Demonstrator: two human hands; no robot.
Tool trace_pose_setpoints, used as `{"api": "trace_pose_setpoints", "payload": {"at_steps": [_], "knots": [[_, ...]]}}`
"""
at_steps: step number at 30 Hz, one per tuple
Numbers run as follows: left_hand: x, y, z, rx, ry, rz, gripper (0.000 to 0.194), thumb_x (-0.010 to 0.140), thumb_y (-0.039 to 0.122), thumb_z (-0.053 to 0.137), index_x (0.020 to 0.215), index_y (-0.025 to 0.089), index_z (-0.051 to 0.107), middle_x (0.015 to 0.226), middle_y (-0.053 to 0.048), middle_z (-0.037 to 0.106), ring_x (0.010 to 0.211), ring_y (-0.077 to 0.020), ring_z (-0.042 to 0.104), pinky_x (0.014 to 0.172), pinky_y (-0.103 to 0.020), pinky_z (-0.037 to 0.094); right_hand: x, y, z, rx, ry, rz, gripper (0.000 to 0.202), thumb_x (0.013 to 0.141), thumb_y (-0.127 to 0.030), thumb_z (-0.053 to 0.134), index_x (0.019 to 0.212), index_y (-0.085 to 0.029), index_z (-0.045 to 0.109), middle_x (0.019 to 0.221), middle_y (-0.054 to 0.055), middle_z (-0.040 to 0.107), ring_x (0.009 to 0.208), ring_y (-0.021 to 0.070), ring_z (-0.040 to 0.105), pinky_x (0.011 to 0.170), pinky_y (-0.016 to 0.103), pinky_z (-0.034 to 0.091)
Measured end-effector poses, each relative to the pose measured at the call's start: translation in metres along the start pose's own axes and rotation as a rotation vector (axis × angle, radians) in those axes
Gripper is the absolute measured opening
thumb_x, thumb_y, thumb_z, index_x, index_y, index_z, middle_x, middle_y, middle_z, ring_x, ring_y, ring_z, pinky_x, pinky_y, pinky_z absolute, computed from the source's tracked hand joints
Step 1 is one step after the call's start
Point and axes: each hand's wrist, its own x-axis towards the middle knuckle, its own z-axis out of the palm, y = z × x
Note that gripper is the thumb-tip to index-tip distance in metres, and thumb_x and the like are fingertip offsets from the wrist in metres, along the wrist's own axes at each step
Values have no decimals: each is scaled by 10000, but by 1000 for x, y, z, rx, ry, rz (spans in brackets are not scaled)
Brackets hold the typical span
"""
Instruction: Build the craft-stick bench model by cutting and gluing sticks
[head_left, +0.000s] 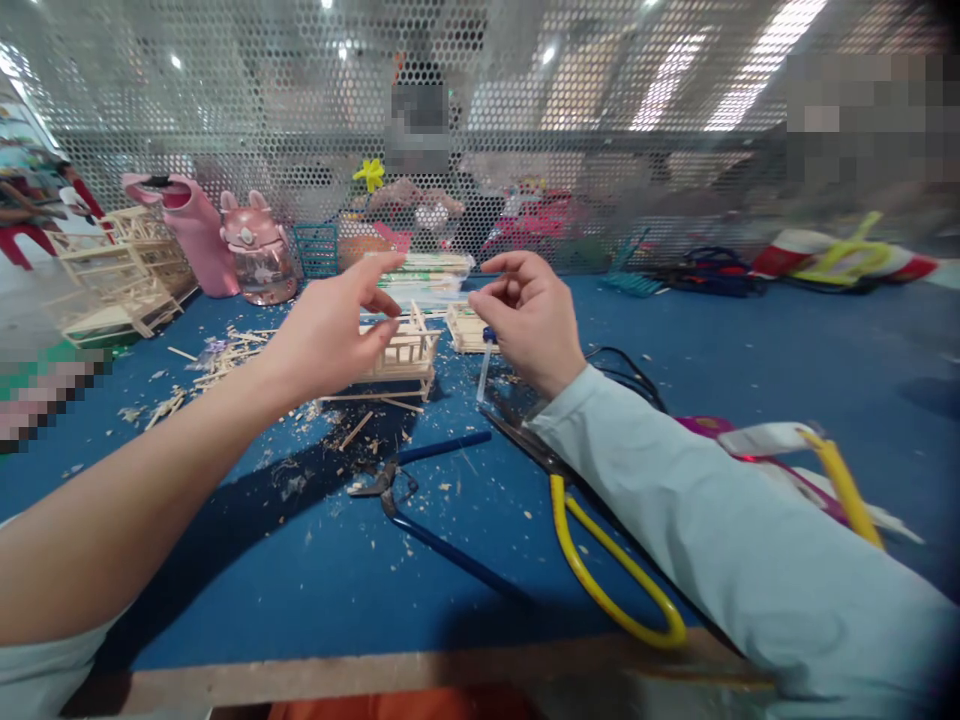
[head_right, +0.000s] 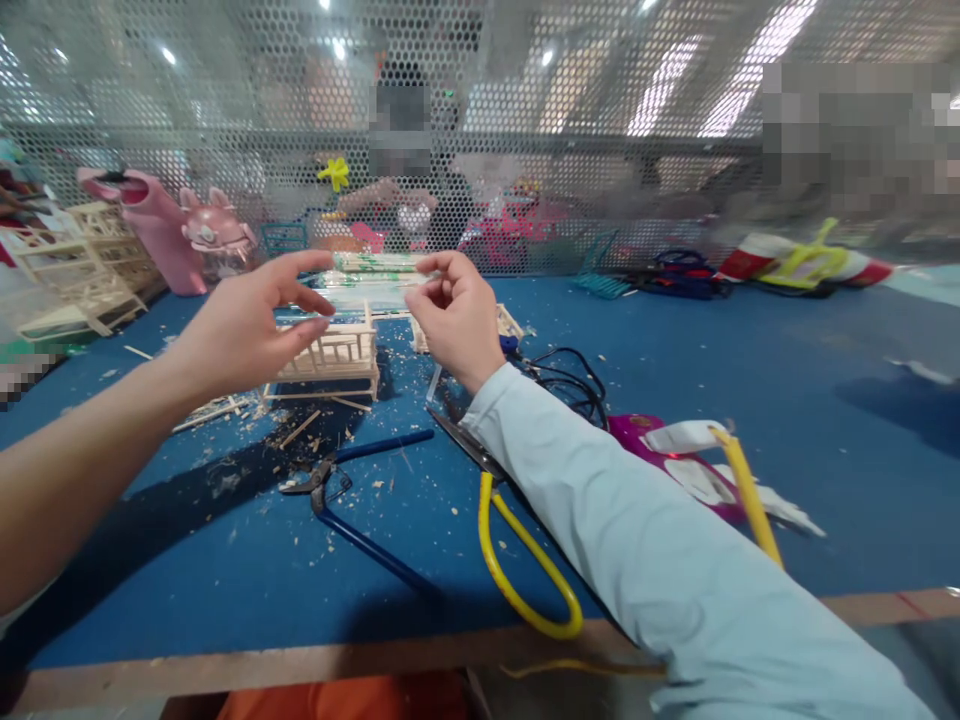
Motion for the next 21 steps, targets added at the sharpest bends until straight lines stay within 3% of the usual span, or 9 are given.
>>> {"api": "trace_pose_setpoints", "payload": {"at_steps": [8, 21], "knots": [[3, 10, 13, -9, -91, -14, 671, 744, 148, 563, 1378, 180, 344, 945, -55, 706, 889, -186, 649, 810, -321, 474, -19, -13, 14, 90, -316, -71, 363, 644, -121, 558, 987, -202, 471, 809, -17, 551, 713, 113, 511, 669, 288, 416], [7, 10, 18, -14, -61, -31, 689, 737, 154, 578, 1384, 181, 343, 842, -31, 704, 793, -165, 659, 758, -301, 492, -25, -16, 23, 137, -274, -2, 293, 691, -142, 593, 952, -196, 471, 726, -42, 499, 635, 91, 481, 606, 259, 406]]}}
